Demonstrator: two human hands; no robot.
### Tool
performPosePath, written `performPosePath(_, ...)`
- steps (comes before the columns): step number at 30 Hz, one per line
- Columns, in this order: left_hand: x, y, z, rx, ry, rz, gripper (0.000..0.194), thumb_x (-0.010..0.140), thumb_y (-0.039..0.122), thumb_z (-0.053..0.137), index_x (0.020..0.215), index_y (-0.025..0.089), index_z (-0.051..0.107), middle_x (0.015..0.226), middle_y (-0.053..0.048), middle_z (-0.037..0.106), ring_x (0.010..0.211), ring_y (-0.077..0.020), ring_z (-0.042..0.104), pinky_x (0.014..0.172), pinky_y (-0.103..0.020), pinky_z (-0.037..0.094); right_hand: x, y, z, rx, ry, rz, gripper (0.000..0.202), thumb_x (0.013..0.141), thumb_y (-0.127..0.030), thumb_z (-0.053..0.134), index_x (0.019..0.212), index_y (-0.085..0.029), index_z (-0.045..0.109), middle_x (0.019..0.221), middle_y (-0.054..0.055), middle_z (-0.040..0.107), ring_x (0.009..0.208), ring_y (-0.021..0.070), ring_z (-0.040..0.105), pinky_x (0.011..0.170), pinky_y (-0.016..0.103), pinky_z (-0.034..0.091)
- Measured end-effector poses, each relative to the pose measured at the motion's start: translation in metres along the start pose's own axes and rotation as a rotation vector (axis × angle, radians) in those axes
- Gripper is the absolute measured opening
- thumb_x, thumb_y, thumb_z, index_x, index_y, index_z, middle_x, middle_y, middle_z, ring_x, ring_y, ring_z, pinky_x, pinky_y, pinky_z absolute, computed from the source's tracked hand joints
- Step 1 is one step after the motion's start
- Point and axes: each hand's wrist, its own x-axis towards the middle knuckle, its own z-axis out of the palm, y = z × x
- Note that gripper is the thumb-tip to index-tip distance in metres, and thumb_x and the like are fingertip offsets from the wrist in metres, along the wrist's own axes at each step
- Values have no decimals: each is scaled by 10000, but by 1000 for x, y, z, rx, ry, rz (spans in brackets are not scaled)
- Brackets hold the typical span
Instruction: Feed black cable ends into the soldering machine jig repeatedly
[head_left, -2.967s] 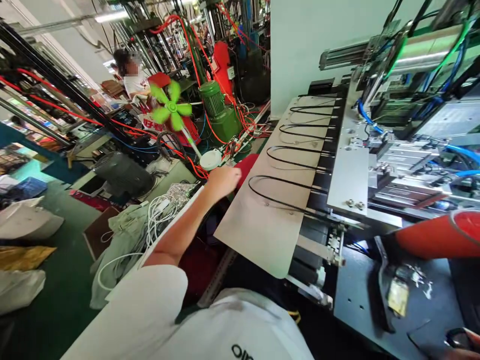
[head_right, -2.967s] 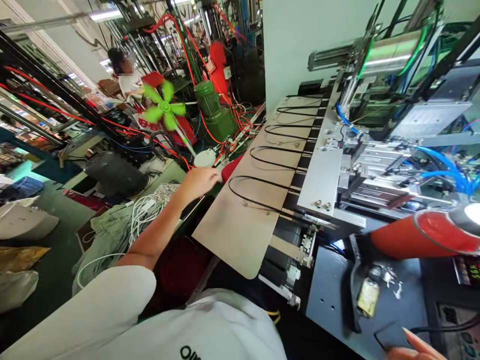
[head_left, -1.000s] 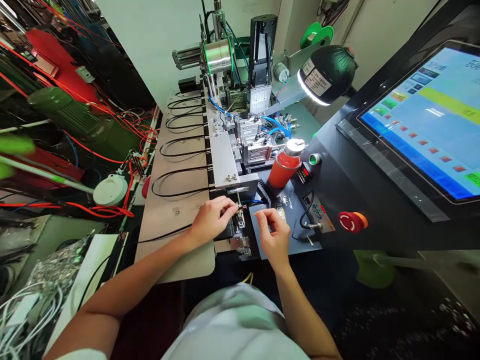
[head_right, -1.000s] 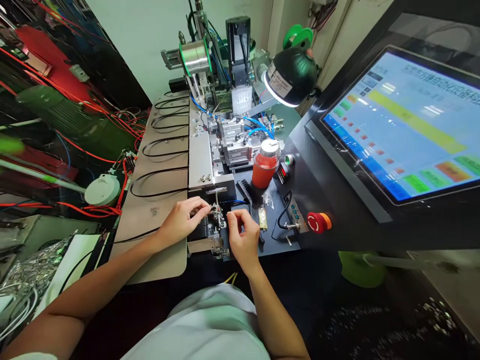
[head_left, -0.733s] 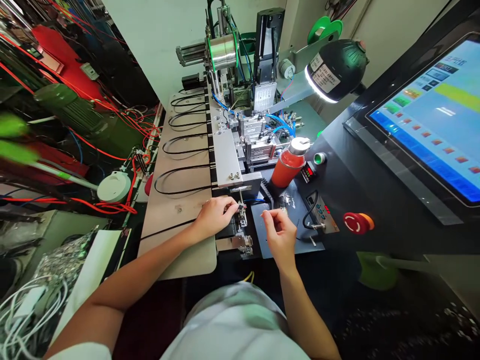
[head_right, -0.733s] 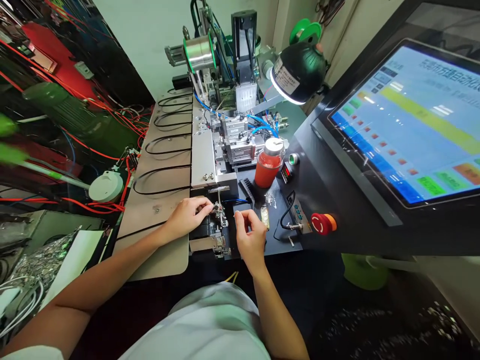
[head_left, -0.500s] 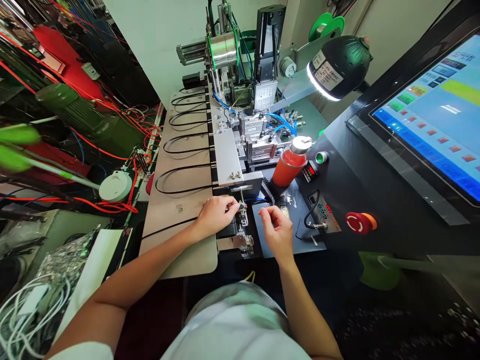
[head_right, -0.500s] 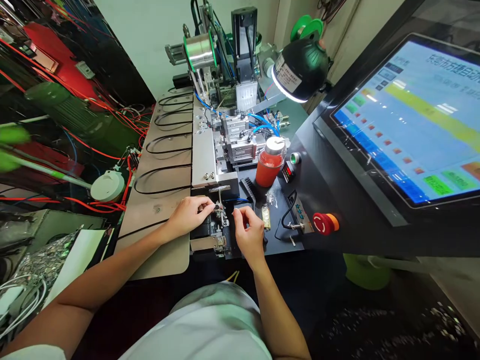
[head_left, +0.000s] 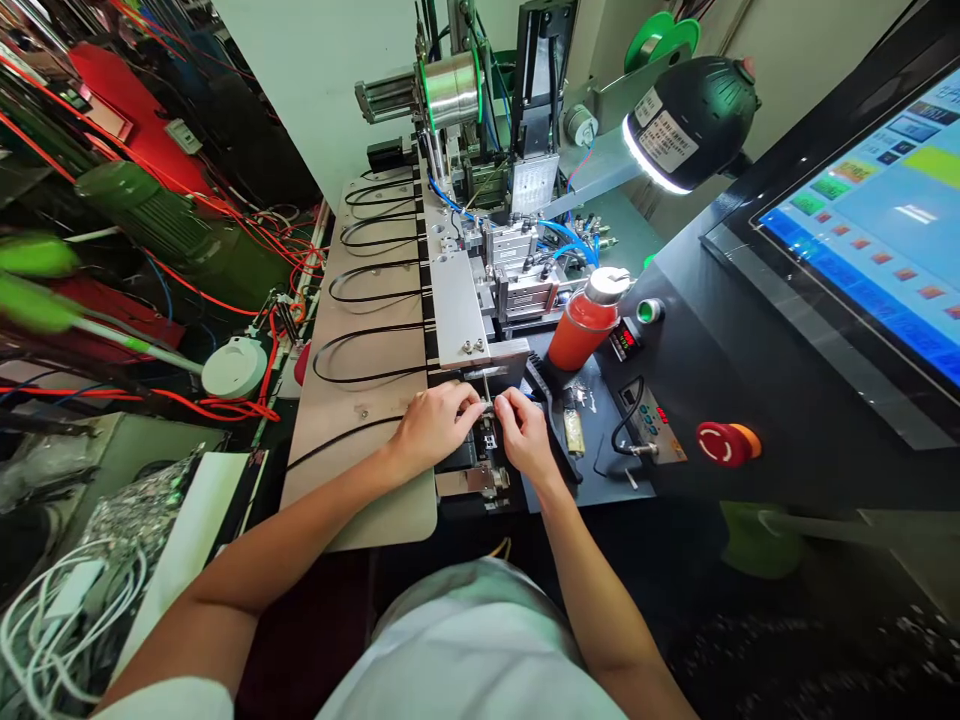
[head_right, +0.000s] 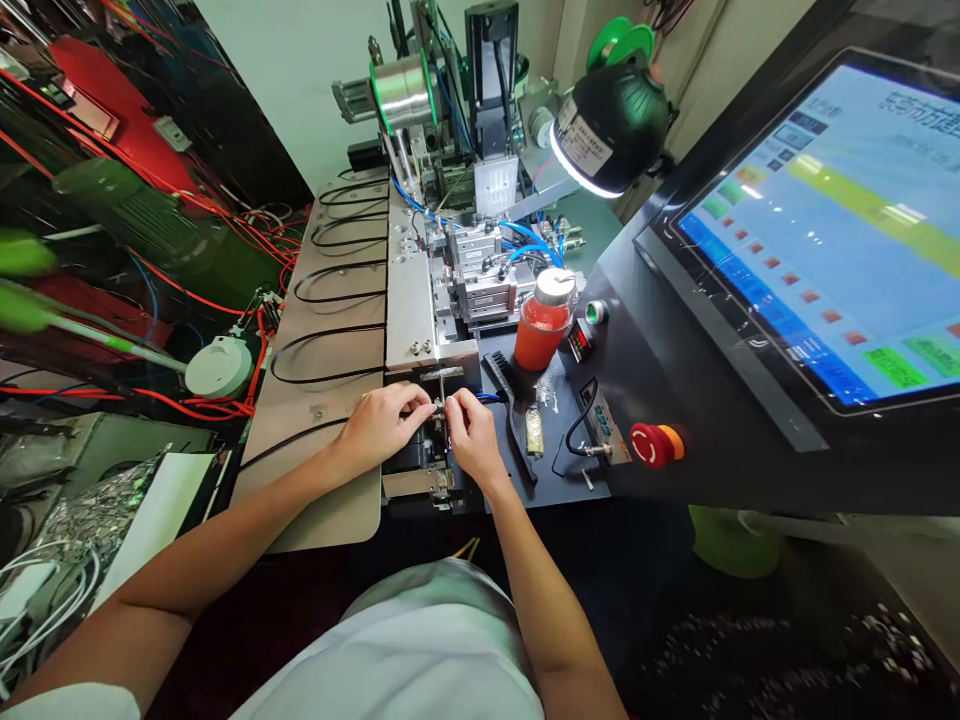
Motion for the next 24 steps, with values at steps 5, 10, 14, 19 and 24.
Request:
performPosePath(5,-15,-8,1,222,71,270,268,971,198,450,1129,274,653,992,-14,649,749,-112,600,601,-209,396,-1,2,1,29,11,20,324,942,-399,407,674,-217,387,607,-44,348,563,114,341,528,260,277)
performPosePath(10,-12,-3,-5,420,-85,475,323,978,120,329,1107,161,622,969,-76,636,771,-148,574,611,-258,437,-1,5,1,45,17,48,335,940,-427,412,682,-214,405,615,-44,355,563,111,344,525,256,283)
performPosePath(14,-7,5,-8,481,-123,537,339,963,79,295,1038,120,623,995,-94,622,753,-149,569,621,-284,450,0,6,2,64,4,57,355,927,-458,422,671,-213,404,618,-43,364,568,111,346,527,255,289)
performPosePath(19,-11,7,-6,526,-95,519,310,952,59,338,1023,121,634,955,-86,632,774,-155,589,626,-269,441,0,9,-1,76,-6,65,365,918,-471,433,662,-215,391,614,-52,347,559,107,330,520,252,286)
performPosePath(24,-19,-8,-6,235,9,188,241,973,191,430,1146,219,597,1023,-30,626,840,-133,622,708,-229,477,-8,3,-14,-204,131,-4,306,969,-350,376,723,-201,478,649,-24,481,600,127,449,591,264,354)
